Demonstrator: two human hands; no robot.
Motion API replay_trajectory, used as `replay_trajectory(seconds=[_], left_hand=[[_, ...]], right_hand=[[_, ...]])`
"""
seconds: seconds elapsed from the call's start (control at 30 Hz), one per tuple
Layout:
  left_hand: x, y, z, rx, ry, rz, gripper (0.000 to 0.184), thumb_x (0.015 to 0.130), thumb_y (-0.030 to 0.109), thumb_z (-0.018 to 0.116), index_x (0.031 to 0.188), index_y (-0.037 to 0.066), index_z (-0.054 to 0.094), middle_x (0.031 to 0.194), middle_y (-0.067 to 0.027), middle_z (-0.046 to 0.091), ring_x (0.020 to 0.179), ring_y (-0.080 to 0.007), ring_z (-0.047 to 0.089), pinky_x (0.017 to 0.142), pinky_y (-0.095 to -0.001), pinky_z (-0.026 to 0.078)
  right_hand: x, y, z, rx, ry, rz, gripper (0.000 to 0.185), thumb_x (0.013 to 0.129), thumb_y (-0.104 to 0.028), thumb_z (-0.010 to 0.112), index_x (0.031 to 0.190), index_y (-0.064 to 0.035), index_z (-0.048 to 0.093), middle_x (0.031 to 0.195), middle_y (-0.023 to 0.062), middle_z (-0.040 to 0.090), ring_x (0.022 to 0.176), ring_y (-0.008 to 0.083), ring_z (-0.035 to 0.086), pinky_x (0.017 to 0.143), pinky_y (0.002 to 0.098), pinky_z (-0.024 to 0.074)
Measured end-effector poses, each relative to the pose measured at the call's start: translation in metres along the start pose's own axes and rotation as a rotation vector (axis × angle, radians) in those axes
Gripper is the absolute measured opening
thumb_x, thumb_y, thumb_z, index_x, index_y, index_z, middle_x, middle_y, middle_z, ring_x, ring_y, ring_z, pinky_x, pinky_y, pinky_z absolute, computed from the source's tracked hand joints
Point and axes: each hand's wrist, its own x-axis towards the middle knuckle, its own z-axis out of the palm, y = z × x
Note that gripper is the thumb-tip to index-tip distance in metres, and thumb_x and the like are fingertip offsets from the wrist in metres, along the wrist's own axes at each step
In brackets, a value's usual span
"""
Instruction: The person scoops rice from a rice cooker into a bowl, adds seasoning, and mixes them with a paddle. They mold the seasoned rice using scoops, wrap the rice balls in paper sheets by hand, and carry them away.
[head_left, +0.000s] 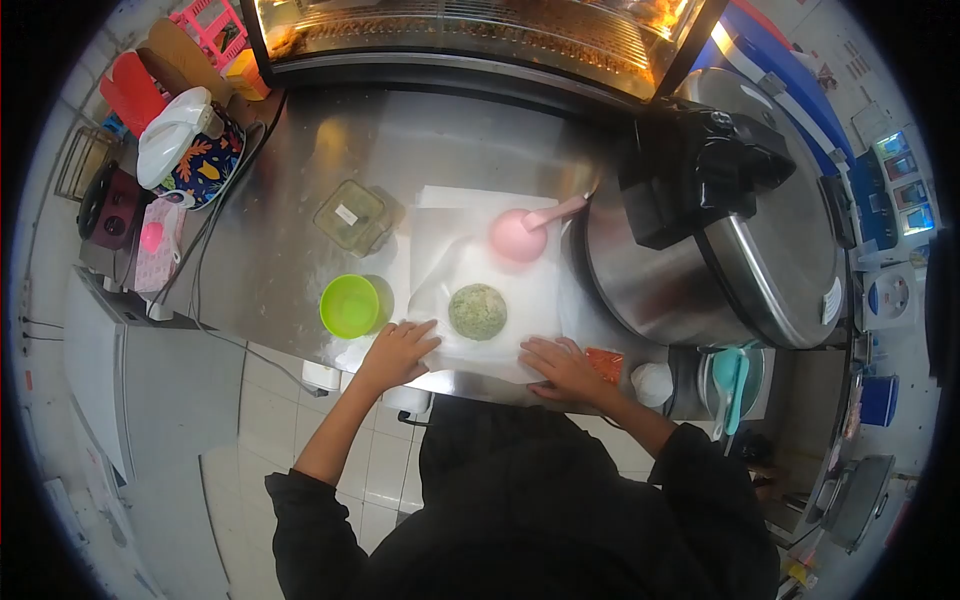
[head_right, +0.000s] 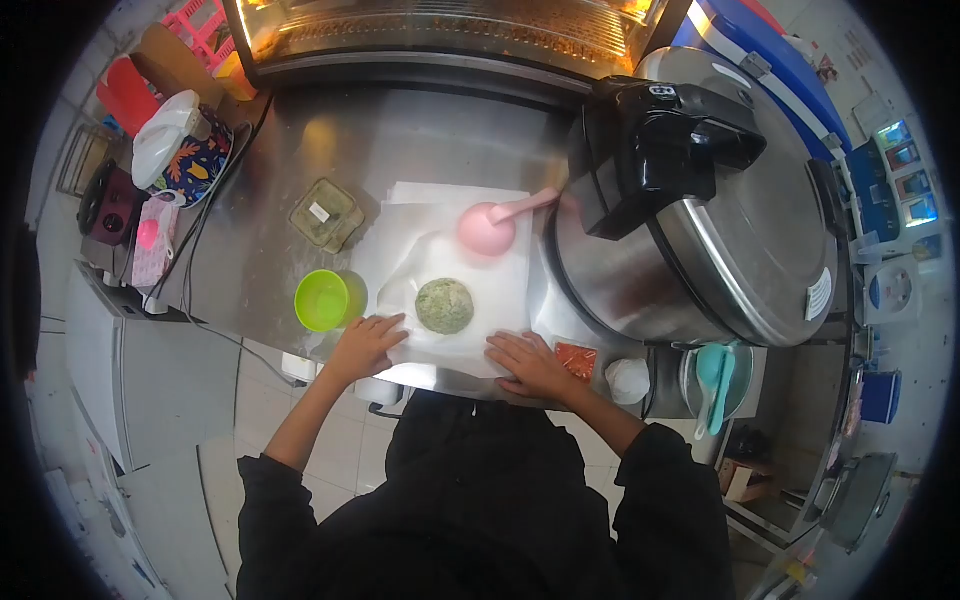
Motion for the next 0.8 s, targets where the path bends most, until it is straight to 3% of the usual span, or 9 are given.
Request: replay_trajectory(seconds=[0.17, 0.27, 0.33, 0.4, 0.5, 0.57, 0.7, 0.73, 0.8], left_hand=[[-0.009, -0.008, 0.019, 0.070, 0.120, 0.136, 0.043, 0.060, 0.013, 0.064, 0.102, 0.013, 0.055, 0.129, -0.0069, 0.046, 0.105, -0.0203, 0.051, 0.082, -0.0380, 0.040], [-0.012, -0.011, 0.032, -0.243, 0.139, 0.189, 0.027, 0.070, 0.013, 0.062, 0.097, 0.011, 0.057, 0.116, -0.0056, 0.056, 0.094, -0.0201, 0.056, 0.080, -0.0349, 0.041], [-0.013, -0.010, 0.037, -0.856, 0.071, -0.410, 0.021, 0.083, 0.014, 0.052, 0.102, 0.008, 0.061, 0.093, -0.0052, 0.063, 0.077, -0.0244, 0.058, 0.071, -0.0328, 0.044], [-0.006, -0.005, 0.046, -1.014, 0.211, -0.590, 0.020, 0.085, 0.014, 0.050, 0.099, 0.006, 0.061, 0.084, -0.0074, 0.062, 0.070, -0.0251, 0.057, 0.067, -0.0312, 0.044], [0.020, 0.013, 0.053, -1.217, 0.633, -0.732, 0.026, 0.088, 0.022, 0.048, 0.093, 0.001, 0.062, 0.072, -0.0155, 0.060, 0.062, -0.0281, 0.056, 0.061, -0.0320, 0.043], [0.030, 0.017, 0.040, -0.449, 0.372, -1.056, 0.031, 0.086, 0.028, 0.049, 0.087, 0.000, 0.061, 0.073, -0.0182, 0.061, 0.064, -0.0302, 0.057, 0.059, -0.0342, 0.043], [0.046, 0.036, 0.035, -0.233, 0.300, -1.197, 0.025, 0.086, 0.029, 0.049, 0.093, 0.006, 0.057, 0.074, -0.0139, 0.062, 0.071, -0.0279, 0.058, 0.079, -0.0479, 0.035], [0.054, 0.045, 0.034, -0.199, 0.294, -1.303, 0.030, 0.085, 0.028, 0.050, 0.108, 0.009, 0.051, 0.098, -0.0153, 0.059, 0.098, -0.0262, 0.054, 0.091, -0.0521, 0.025], [0.057, 0.065, 0.070, 0.039, 0.457, -1.120, 0.037, 0.084, 0.031, 0.051, 0.115, 0.010, 0.046, 0.110, -0.0145, 0.052, 0.110, -0.0255, 0.045, 0.095, -0.0520, 0.021]], right_hand=[[0.002, 0.023, -0.014, -0.075, -0.140, -0.034, 0.054, 0.067, -0.013, 0.066, 0.118, -0.0134, 0.047, 0.131, 0.0044, 0.041, 0.124, 0.0178, 0.036, 0.093, 0.0393, 0.0341], [0.007, 0.037, -0.010, 0.121, -0.072, -0.072, 0.038, 0.070, -0.007, 0.063, 0.107, -0.0105, 0.055, 0.118, 0.0056, 0.052, 0.117, 0.0188, 0.044, 0.090, 0.0373, 0.0361], [0.015, 0.043, -0.009, 0.296, -0.009, -0.054, 0.026, 0.072, -0.005, 0.060, 0.099, -0.0071, 0.059, 0.109, 0.0070, 0.058, 0.110, 0.0203, 0.050, 0.088, 0.0355, 0.0378], [0.027, 0.046, -0.004, 0.819, 0.129, 0.599, 0.010, 0.079, -0.008, 0.057, 0.083, 0.0004, 0.060, 0.085, 0.0125, 0.063, 0.088, 0.0262, 0.058, 0.077, 0.0327, 0.0418], [0.053, 0.063, 0.019, 0.786, 0.396, 0.578, 0.019, 0.083, -0.014, 0.054, 0.080, 0.0039, 0.058, 0.078, 0.0176, 0.061, 0.073, 0.0288, 0.058, 0.066, 0.0330, 0.0435], [0.071, 0.069, 0.019, 0.705, 0.277, 0.682, 0.020, 0.082, -0.016, 0.055, 0.081, 0.0036, 0.058, 0.077, 0.0179, 0.061, 0.070, 0.0283, 0.058, 0.064, 0.0342, 0.0433], [0.085, 0.081, 0.015, 0.472, 0.051, 0.743, 0.023, 0.078, -0.020, 0.059, 0.084, 0.0023, 0.060, 0.077, 0.0168, 0.062, 0.067, 0.0258, 0.058, 0.061, 0.0345, 0.0437], [0.092, 0.082, 0.011, 0.466, 0.051, 0.737, 0.023, 0.078, -0.020, 0.059, 0.084, 0.0023, 0.060, 0.077, 0.0168, 0.062, 0.067, 0.0258, 0.058, 0.061, 0.0345, 0.0437], [0.110, 0.082, 0.006, 0.689, 0.379, 0.580, 0.022, 0.077, -0.017, 0.060, 0.090, 0.0004, 0.061, 0.077, 0.0135, 0.062, 0.065, 0.0249, 0.058, 0.062, 0.0338, 0.0449]])
